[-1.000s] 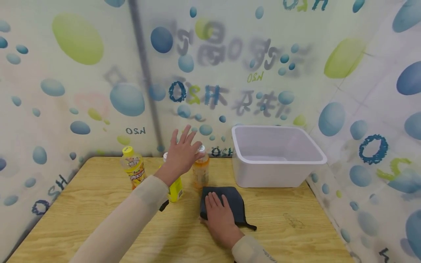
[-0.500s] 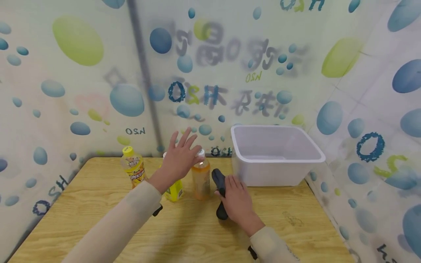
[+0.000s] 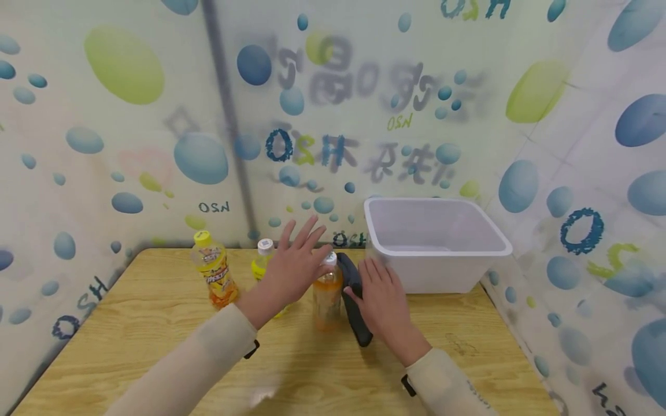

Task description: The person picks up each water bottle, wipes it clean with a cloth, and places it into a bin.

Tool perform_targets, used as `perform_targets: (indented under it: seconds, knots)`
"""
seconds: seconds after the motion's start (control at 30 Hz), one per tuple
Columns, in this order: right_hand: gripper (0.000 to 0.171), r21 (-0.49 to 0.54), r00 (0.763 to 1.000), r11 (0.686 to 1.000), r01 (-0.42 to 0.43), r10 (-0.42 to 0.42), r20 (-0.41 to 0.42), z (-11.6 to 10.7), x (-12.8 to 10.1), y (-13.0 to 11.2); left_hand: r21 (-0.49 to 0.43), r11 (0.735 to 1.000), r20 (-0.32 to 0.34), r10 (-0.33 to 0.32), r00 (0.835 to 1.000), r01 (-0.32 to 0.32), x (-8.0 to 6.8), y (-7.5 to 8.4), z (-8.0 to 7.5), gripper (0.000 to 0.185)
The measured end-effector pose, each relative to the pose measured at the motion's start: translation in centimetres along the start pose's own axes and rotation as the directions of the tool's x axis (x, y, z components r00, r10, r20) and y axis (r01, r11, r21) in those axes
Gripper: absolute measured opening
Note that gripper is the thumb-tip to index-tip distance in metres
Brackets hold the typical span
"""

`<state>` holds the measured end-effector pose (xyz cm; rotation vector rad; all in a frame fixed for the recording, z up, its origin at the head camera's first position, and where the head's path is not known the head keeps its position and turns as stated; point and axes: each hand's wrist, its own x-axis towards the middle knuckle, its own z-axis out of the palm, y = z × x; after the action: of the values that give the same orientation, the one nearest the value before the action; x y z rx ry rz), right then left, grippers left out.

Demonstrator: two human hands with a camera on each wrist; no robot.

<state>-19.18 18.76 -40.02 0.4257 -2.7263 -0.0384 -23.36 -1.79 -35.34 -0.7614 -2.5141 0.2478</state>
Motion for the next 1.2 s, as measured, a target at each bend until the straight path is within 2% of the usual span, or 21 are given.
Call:
perform_targets:
  seconds: [0.2, 0.5, 0.63, 0.87, 1.2]
  knots:
    - [0.067, 0.039, 1.0, 0.999, 0.027, -0.026, -0.011, -1.2, 0.3, -0.3, -0.026, 0.999, -0.025, 0.023, 0.999, -0.024, -0.6, 0.6, 0.2, 0.044]
    - [0.067, 0.124, 0.995, 0.99, 0.062, -0.071, 0.067, -1.3, 0.7, -1.8, -0.045, 0.998, 0.048, 0.05, 0.998, -0.047, -1.2, 0.4, 0.4, 0.048]
    - [0.068, 0.107, 0.994, 0.99, 0.086, -0.093, 0.056, -0.8, 0.8, -1.9, -0.064, 0.996, 0.075, 0.065, 0.995, -0.06, -1.1, 0.0, 0.2, 0.048]
    - [0.078, -0.016, 0.99, 0.993, 0.113, -0.111, 0.084, -0.3, 0.5, -1.9, -0.075, 0.995, 0.111, 0.08, 0.991, -0.072, -1.0, 0.1, 0.5, 0.049]
    - [0.08, -0.056, 0.993, 0.993, 0.099, -0.095, 0.077, 0.6, 0.0, -1.9, -0.109, 0.992, 0.05, 0.072, 0.996, -0.067, -1.3, 0.2, 1.2, 0.048]
